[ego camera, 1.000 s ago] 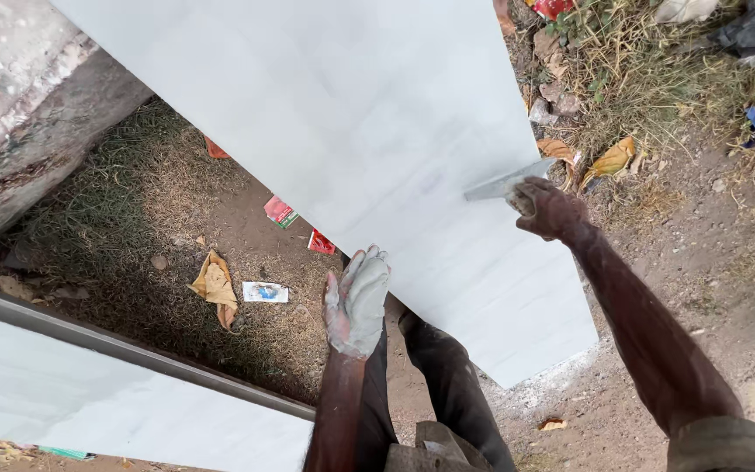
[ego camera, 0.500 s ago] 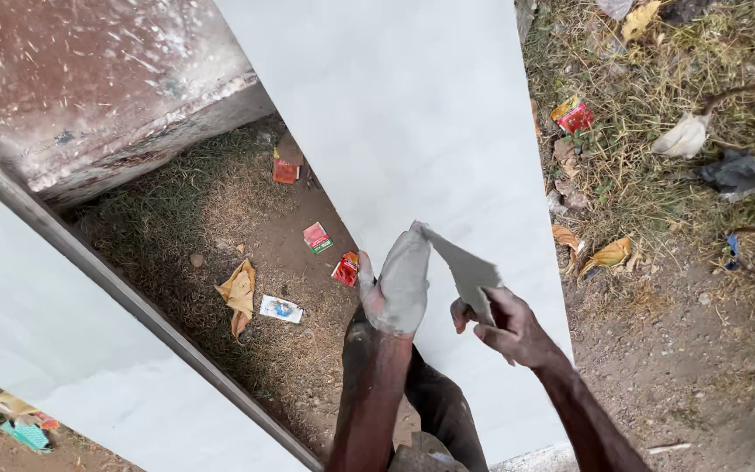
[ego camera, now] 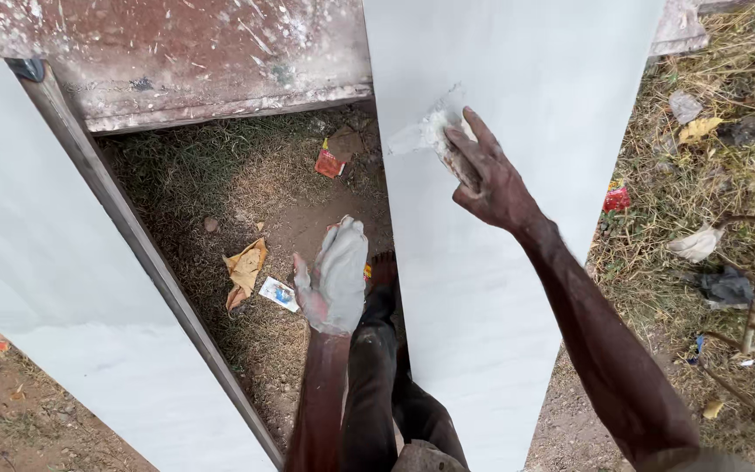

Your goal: The person uses a trowel to apply a white plaster-like substance onto a large rectangular board. They repeatedly scoop the material from a container and spread it across the board's surface in smooth strokes.

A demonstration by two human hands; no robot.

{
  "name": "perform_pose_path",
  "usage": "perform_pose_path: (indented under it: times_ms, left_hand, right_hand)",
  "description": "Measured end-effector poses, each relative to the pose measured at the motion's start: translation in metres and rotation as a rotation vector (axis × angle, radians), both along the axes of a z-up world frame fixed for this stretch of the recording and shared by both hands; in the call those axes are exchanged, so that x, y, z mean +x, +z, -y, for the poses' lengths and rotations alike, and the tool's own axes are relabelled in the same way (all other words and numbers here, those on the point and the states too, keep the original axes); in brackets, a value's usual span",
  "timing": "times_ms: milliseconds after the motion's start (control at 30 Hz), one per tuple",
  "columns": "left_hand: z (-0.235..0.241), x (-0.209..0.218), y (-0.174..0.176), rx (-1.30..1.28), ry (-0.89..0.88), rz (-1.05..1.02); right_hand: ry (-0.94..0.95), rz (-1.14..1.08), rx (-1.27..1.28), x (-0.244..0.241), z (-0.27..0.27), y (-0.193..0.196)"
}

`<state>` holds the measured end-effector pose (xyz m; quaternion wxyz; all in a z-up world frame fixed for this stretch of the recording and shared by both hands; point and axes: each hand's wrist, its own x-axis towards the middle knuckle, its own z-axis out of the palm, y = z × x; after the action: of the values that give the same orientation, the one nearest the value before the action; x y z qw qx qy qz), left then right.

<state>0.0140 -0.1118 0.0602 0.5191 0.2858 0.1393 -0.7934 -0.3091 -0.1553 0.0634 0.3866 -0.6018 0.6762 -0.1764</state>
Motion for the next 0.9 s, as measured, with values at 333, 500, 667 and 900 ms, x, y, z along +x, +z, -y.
perform_pose_path:
  times_ms: [333,500,667,900]
  left_hand:
    - [-0.083,0.062,-0.055,0.384,-0.021,0.205]
    - [-0.079,0.062,-0.058,0.285,-0.107,0.138]
    - [-0.065,0.056,-0.054,0.361,-0.175,0.282]
    - [-0.047,0.048,-0.049,0.404,-0.261,0.360]
  right_hand:
    - [0.327,0.070,-0.187,0.004,0.199,-0.043]
    - [0.304,-0.050,-0.138,-0.092,0.168,-0.019]
    - [0.043,-0.231,-0.055,-0.235,0.102,0.013]
    - [-0.499,0.284,-0.200,-0.329,0.050,-0.004]
